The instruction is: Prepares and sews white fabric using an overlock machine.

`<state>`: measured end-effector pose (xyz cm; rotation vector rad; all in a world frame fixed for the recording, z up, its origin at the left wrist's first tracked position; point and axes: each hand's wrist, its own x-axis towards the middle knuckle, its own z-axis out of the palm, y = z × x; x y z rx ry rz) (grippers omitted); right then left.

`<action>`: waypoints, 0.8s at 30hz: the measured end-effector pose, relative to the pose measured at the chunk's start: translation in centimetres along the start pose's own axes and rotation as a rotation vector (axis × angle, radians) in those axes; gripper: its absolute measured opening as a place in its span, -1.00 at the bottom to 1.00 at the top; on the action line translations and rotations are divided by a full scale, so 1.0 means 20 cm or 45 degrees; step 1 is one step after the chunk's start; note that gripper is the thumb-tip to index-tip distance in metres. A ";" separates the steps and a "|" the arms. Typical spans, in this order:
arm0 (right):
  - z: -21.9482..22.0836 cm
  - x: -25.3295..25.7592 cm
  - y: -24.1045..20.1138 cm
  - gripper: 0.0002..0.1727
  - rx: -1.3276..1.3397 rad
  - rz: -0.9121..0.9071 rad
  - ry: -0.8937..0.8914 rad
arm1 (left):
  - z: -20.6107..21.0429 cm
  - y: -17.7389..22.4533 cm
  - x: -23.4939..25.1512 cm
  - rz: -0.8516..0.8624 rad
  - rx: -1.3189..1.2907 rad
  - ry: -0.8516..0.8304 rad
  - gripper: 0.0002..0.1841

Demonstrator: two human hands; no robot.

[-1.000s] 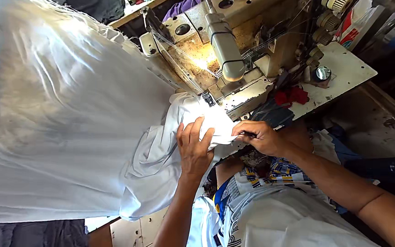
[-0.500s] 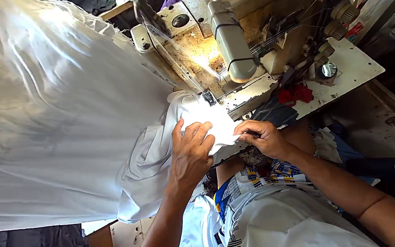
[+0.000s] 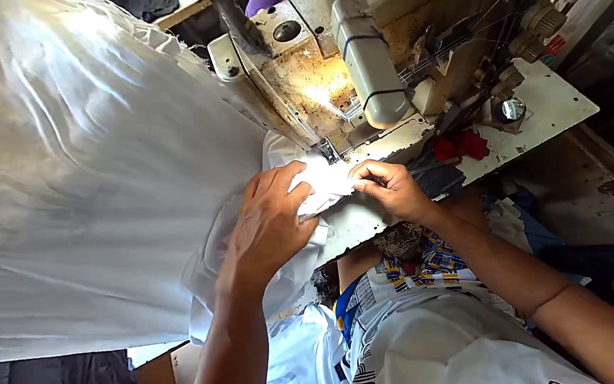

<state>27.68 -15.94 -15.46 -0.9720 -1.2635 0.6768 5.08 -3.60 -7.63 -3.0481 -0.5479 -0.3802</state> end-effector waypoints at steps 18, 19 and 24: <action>-0.04 -0.03 -0.21 -0.79 -0.370 -0.350 -0.285 | 0.19 0.38 -0.04 -0.239 -0.182 0.586 -0.25; -0.04 -0.04 -0.22 -0.77 -0.372 -0.352 -0.253 | 0.26 0.37 -0.01 -0.280 -0.053 0.639 -0.30; -0.02 -0.07 -0.22 -0.80 -0.316 -0.285 -0.152 | 0.37 0.27 0.06 -0.234 0.077 0.700 -0.66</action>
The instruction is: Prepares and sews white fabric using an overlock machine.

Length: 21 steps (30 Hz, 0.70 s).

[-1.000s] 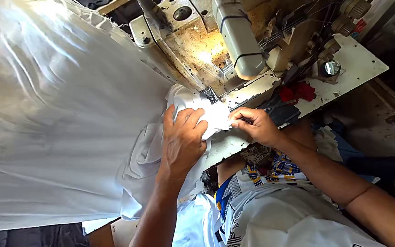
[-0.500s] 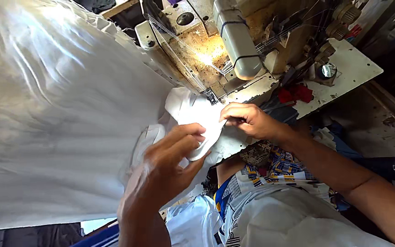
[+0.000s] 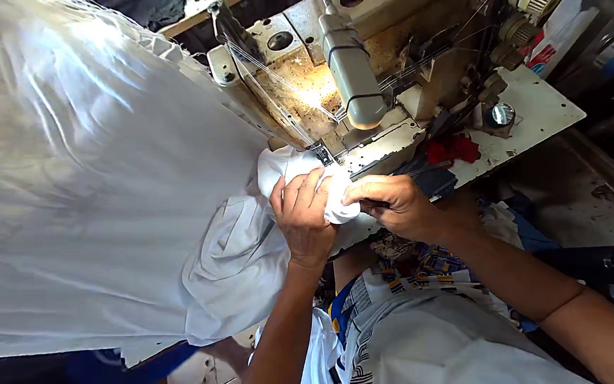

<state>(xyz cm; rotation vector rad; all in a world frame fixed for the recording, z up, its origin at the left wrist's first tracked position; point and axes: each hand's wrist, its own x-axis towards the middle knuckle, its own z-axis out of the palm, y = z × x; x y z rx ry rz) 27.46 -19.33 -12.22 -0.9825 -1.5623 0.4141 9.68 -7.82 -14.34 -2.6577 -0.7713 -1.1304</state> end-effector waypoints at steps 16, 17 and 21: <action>0.04 -0.12 0.04 -0.88 0.080 0.224 0.053 | -0.34 -0.01 -0.03 0.045 -0.115 -0.724 -0.67; 0.04 -0.11 0.03 -0.87 0.071 0.221 0.072 | -0.36 0.03 -0.03 -0.006 -0.144 -0.745 -0.49; 0.05 -0.05 -0.04 -0.82 0.007 0.157 0.130 | -0.24 0.24 -0.06 -0.172 -0.214 -0.289 -0.16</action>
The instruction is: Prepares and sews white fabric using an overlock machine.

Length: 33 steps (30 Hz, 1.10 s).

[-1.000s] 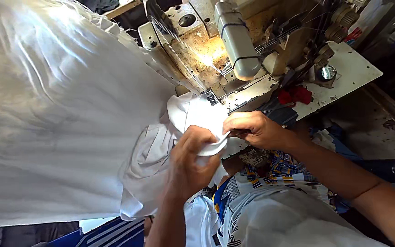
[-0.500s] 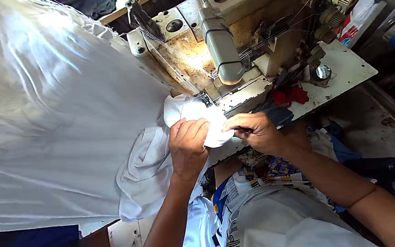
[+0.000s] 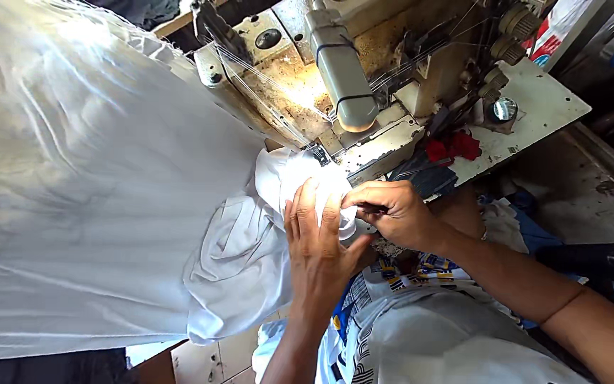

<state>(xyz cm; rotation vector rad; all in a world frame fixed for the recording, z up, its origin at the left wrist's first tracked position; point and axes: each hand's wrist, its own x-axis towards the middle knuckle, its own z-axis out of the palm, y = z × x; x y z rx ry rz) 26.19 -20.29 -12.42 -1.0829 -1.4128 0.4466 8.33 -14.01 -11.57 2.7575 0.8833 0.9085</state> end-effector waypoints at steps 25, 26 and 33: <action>-0.01 -0.18 0.21 -0.87 0.299 0.180 0.111 | 0.04 -0.34 0.10 0.344 0.147 0.031 -0.81; -0.01 -0.18 0.21 -0.87 0.305 0.176 0.112 | 0.05 -0.34 0.10 0.349 0.133 0.039 -0.81; -0.02 -0.14 0.16 -0.87 0.327 0.120 0.120 | 0.09 -0.33 0.15 0.341 0.127 0.003 -0.48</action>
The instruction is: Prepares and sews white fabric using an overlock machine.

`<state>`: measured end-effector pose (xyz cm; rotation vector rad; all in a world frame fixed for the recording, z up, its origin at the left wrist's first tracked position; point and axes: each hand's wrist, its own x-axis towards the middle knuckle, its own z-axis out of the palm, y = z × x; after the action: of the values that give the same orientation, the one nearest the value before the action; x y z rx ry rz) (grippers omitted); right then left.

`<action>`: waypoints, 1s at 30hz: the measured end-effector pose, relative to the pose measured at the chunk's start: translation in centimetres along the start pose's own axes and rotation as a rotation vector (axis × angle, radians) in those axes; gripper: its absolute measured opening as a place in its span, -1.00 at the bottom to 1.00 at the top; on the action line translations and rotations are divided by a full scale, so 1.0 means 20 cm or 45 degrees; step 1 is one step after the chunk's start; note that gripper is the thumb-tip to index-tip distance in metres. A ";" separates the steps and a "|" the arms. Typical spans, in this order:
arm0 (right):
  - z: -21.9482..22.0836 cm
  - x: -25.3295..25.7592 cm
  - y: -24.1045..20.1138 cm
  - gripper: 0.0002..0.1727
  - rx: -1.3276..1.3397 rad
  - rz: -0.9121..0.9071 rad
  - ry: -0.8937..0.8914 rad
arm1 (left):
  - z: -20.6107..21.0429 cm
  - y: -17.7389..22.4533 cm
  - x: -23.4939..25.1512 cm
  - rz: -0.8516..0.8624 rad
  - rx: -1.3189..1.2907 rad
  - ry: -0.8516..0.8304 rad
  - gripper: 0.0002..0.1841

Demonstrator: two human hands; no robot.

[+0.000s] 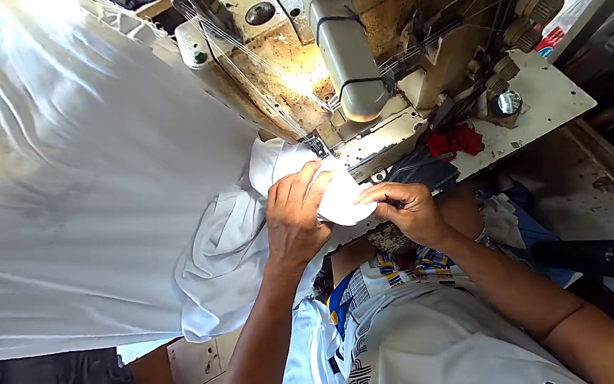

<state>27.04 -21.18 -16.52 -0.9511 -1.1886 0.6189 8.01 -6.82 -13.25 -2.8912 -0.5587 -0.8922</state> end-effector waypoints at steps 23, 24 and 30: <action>-0.01 -0.03 0.04 -0.87 -0.009 0.028 -0.013 | -0.03 0.00 -0.04 0.014 0.091 0.071 -0.77; -0.01 -0.03 0.03 -0.87 -0.005 0.028 -0.012 | -0.03 0.00 -0.03 0.015 0.091 0.063 -0.77; 0.00 -0.02 0.03 -0.88 0.010 0.087 0.005 | -0.07 -0.04 -0.02 0.091 0.057 -0.035 -0.72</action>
<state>27.06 -21.12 -17.28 -0.9891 -1.1530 0.6751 6.69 -6.33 -12.40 -2.8672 -0.4684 -0.8208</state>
